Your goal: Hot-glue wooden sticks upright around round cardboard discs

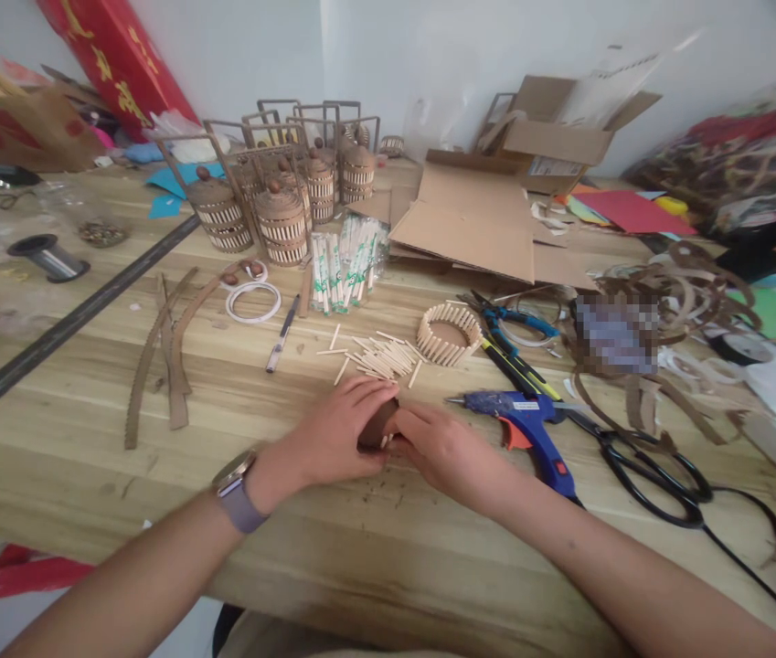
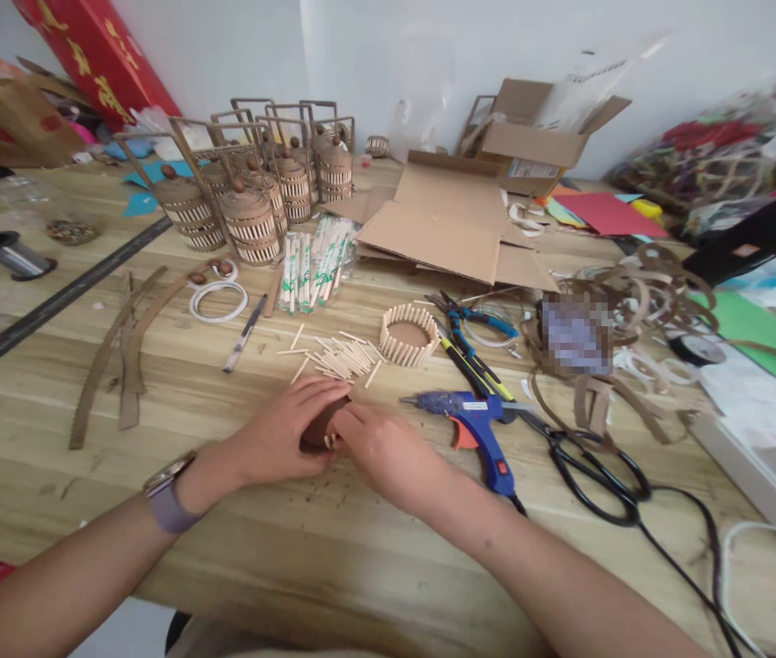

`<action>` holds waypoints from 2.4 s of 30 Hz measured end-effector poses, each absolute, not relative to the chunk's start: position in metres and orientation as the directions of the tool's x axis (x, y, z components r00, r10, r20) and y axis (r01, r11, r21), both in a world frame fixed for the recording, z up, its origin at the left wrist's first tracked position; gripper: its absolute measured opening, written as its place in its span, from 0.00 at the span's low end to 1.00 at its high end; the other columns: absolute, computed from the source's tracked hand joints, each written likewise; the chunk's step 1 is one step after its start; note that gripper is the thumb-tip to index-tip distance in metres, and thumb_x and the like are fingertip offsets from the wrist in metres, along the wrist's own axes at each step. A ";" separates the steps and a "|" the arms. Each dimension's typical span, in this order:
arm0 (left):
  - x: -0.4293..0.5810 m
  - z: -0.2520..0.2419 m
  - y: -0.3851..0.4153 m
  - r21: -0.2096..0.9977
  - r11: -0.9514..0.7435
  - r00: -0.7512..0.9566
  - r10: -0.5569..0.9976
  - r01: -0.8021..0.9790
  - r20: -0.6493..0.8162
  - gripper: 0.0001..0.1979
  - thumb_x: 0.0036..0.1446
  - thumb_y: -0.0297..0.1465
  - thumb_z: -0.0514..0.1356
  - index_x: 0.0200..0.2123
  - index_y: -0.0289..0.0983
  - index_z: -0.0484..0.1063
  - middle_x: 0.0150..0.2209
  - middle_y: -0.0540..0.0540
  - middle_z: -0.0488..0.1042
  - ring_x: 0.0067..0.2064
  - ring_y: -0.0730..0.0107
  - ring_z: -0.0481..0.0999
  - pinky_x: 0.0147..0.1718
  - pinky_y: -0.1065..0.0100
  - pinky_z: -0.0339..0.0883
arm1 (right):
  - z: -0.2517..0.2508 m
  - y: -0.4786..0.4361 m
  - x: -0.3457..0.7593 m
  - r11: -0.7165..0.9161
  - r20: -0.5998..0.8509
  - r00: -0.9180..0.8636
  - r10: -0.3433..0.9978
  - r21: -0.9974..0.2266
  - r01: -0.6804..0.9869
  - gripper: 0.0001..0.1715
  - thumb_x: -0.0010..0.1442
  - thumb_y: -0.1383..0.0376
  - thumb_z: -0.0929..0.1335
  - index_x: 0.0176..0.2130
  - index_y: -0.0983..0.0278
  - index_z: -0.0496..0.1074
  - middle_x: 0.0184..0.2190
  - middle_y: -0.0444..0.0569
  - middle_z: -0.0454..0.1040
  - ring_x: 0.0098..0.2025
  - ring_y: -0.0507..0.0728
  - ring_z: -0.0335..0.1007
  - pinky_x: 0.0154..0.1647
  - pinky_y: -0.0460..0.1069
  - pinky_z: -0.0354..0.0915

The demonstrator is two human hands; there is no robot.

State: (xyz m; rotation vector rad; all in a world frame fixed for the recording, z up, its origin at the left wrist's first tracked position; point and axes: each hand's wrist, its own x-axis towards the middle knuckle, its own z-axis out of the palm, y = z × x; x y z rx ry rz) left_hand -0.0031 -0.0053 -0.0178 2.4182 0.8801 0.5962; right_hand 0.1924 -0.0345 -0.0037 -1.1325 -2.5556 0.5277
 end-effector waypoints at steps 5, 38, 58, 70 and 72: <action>0.000 -0.019 -0.007 0.554 -0.677 0.680 0.690 0.485 0.248 0.34 0.47 0.27 0.63 0.59 0.31 0.63 0.59 0.34 0.69 0.61 0.50 0.65 0.62 0.48 0.60 | -0.002 -0.035 0.192 0.620 0.133 -0.639 0.758 -0.452 0.641 0.10 0.60 0.78 0.64 0.36 0.65 0.69 0.33 0.50 0.76 0.33 0.56 0.71 0.33 0.48 0.63; 0.001 -0.022 -0.012 0.470 -0.661 0.641 0.732 0.585 0.231 0.35 0.49 0.29 0.63 0.62 0.37 0.60 0.61 0.39 0.67 0.61 0.47 0.62 0.61 0.45 0.59 | 0.026 -0.068 0.288 -0.267 -0.284 -0.012 0.959 -0.912 0.310 0.20 0.47 0.56 0.73 0.38 0.62 0.71 0.28 0.45 0.73 0.29 0.55 0.68 0.28 0.48 0.63; 0.002 -0.021 -0.011 0.472 -0.654 0.634 0.738 0.591 0.229 0.34 0.47 0.29 0.63 0.60 0.32 0.63 0.59 0.35 0.67 0.60 0.47 0.63 0.61 0.46 0.59 | 0.012 -0.071 0.248 -0.062 -0.219 -0.196 0.956 -0.802 0.594 0.16 0.52 0.52 0.68 0.33 0.62 0.73 0.29 0.48 0.78 0.32 0.60 0.75 0.33 0.52 0.73; 0.002 -0.020 -0.011 0.457 -0.666 0.640 0.730 0.589 0.238 0.34 0.46 0.28 0.63 0.59 0.28 0.64 0.59 0.34 0.67 0.60 0.47 0.63 0.61 0.46 0.60 | 0.006 -0.075 0.244 0.053 -0.081 -0.175 0.981 -0.758 0.650 0.12 0.52 0.54 0.68 0.30 0.59 0.72 0.26 0.45 0.76 0.28 0.58 0.74 0.31 0.51 0.72; 0.002 -0.021 -0.011 0.458 -0.664 0.638 0.732 0.591 0.239 0.34 0.47 0.28 0.63 0.59 0.29 0.64 0.59 0.34 0.67 0.60 0.47 0.63 0.61 0.47 0.60 | 0.006 -0.075 0.244 0.053 -0.080 -0.168 0.983 -0.745 0.665 0.12 0.52 0.54 0.69 0.31 0.60 0.73 0.27 0.45 0.77 0.29 0.58 0.74 0.32 0.52 0.72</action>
